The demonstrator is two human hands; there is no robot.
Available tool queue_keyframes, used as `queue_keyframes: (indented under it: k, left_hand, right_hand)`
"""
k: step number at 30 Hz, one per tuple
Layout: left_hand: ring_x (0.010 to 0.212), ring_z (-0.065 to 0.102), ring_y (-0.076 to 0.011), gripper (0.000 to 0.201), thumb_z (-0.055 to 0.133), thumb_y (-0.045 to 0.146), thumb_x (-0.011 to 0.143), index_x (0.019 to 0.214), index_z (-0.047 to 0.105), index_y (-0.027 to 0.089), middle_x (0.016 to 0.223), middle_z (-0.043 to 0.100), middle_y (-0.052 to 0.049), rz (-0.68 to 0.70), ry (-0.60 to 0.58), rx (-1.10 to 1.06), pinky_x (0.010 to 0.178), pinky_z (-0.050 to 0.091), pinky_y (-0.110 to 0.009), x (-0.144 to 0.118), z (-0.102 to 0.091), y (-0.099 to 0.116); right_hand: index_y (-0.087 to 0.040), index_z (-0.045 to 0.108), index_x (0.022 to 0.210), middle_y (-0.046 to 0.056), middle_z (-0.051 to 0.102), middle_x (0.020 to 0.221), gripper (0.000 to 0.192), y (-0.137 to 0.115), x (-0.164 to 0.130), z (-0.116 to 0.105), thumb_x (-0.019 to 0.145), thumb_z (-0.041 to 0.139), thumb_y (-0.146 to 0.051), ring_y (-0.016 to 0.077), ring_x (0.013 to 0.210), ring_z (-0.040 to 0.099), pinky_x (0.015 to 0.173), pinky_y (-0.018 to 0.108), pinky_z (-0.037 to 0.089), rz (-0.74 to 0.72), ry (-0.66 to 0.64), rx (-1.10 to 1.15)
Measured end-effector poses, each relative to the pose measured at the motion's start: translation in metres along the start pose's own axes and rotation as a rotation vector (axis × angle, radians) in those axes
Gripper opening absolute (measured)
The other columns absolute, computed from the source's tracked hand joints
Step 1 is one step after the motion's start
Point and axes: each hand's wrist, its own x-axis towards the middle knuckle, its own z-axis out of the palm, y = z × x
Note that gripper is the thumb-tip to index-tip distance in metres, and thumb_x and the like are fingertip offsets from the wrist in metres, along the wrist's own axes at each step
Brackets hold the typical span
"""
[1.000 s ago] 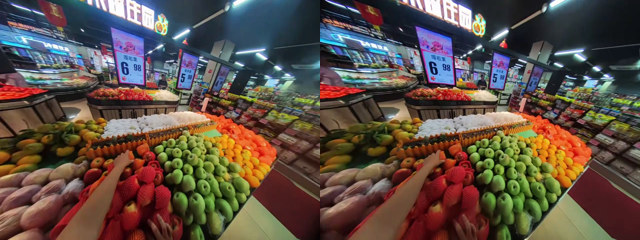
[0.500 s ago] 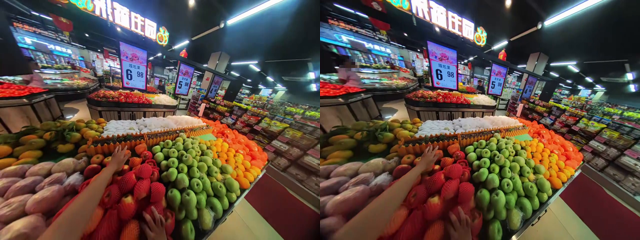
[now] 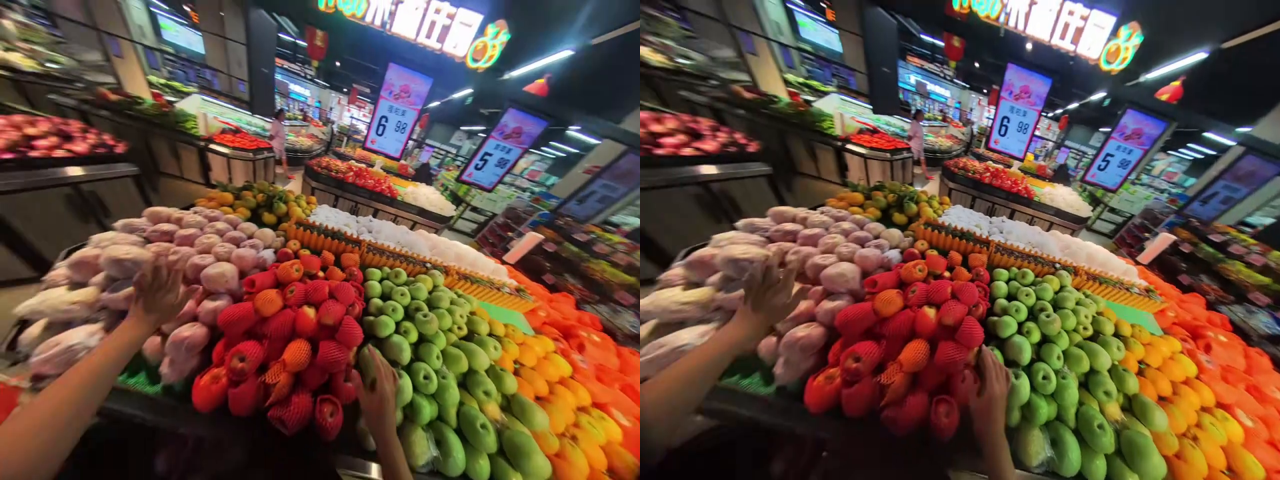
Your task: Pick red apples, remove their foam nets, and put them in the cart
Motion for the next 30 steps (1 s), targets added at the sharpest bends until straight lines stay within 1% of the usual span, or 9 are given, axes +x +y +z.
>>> queue_keyframes:
  k: [3,6,11,12,14,15,19,25,30]
  left_hand:
    - [0.16,0.01,-0.0492,0.086,0.035,0.09,0.086,0.142,0.051,0.027,0.167,0.036,-0.008,-0.155,0.066,0.214,0.128,0.003,-0.071,-0.068,-0.039,-0.03]
    - [0.162,0.009,-0.0416,0.081,0.029,0.085,0.088,0.148,0.041,0.031,0.172,0.028,-0.01,-0.533,0.025,0.393,0.129,0.014,-0.066,-0.16,-0.049,-0.052]
    - [0.15,0.039,-0.0505,0.066,0.038,0.077,0.08,0.128,0.057,0.037,0.146,0.063,-0.003,-1.11,-0.283,0.685,0.113,0.042,-0.071,-0.34,-0.019,-0.042]
    - [0.143,0.048,-0.0533,0.061,0.047,0.075,0.076,0.118,0.064,0.035,0.135,0.07,-0.005,-1.183,-0.338,0.687,0.111,0.046,-0.069,-0.372,-0.01,-0.032]
    - [0.137,0.054,-0.0534,0.056,0.044,0.065,0.082,0.119,0.066,0.029,0.132,0.072,-0.01,-1.234,-0.639,0.7,0.11,0.046,-0.069,-0.424,0.005,-0.01]
    - [0.135,0.057,-0.0522,0.055,0.04,0.061,0.087,0.122,0.066,0.027,0.133,0.072,-0.012,-1.257,-0.668,0.685,0.109,0.044,-0.07,-0.444,0.011,0.001]
    - [0.148,0.047,-0.0416,0.07,0.035,0.055,0.097,0.148,0.054,0.01,0.158,0.051,-0.027,-1.311,-0.643,0.622,0.118,0.04,-0.056,-0.497,0.025,0.024]
    - [0.158,0.029,-0.0383,0.074,0.034,0.051,0.101,0.16,0.039,0.006,0.17,0.031,-0.025,-1.389,-0.528,0.59,0.122,0.033,-0.053,-0.54,0.009,0.023]
    - [0.161,0.023,-0.0363,0.068,0.042,0.044,0.102,0.16,0.039,0.01,0.173,0.027,-0.021,-1.424,-0.458,0.598,0.124,0.031,-0.052,-0.55,-0.011,0.01]
  right_hand:
    - [-0.022,0.063,0.141,0.014,0.07,0.14,0.055,0.032,-0.003,-0.023,0.091,0.072,-0.044,0.0367,0.126,0.063,0.109,0.06,0.043,-0.002,-0.049,0.08]
    - [-0.021,0.062,0.142,0.015,0.069,0.141,0.06,0.053,-0.009,-0.033,0.089,0.074,-0.046,0.0379,0.126,0.064,0.109,0.062,0.044,0.023,-0.133,0.156]
    - [-0.024,0.065,0.138,0.014,0.071,0.139,0.057,0.061,-0.028,-0.027,0.086,0.077,-0.044,0.0371,0.118,0.07,0.104,0.062,0.051,0.044,-0.34,0.299]
    - [-0.025,0.066,0.138,0.013,0.071,0.139,0.056,0.061,-0.032,-0.025,0.086,0.078,-0.042,0.0368,0.118,0.07,0.105,0.061,0.051,0.028,-0.391,0.322]
    - [-0.027,0.067,0.137,0.011,0.071,0.139,0.055,0.06,-0.039,-0.022,0.085,0.079,-0.04,0.0364,0.118,0.071,0.106,0.06,0.051,-0.011,-0.494,0.369]
    - [-0.027,0.067,0.137,0.011,0.072,0.138,0.056,0.061,-0.042,-0.02,0.084,0.081,-0.04,0.0362,0.117,0.071,0.106,0.059,0.052,-0.031,-0.542,0.394]
    - [-0.025,0.066,0.136,0.011,0.076,0.13,0.052,0.064,-0.052,-0.007,0.088,0.078,-0.038,0.0334,0.11,0.075,0.098,0.053,0.059,-0.214,-0.66,0.432]
    - [-0.022,0.054,0.147,0.011,0.078,0.125,0.047,0.036,-0.067,0.012,0.101,0.061,-0.03,0.024,0.102,0.079,0.083,0.036,0.068,-0.773,-0.746,0.45]
    - [-0.021,0.049,0.151,0.014,0.077,0.126,0.049,0.025,-0.082,0.026,0.103,0.057,-0.029,0.023,0.1,0.08,0.084,0.033,0.068,-0.875,-0.85,0.5]
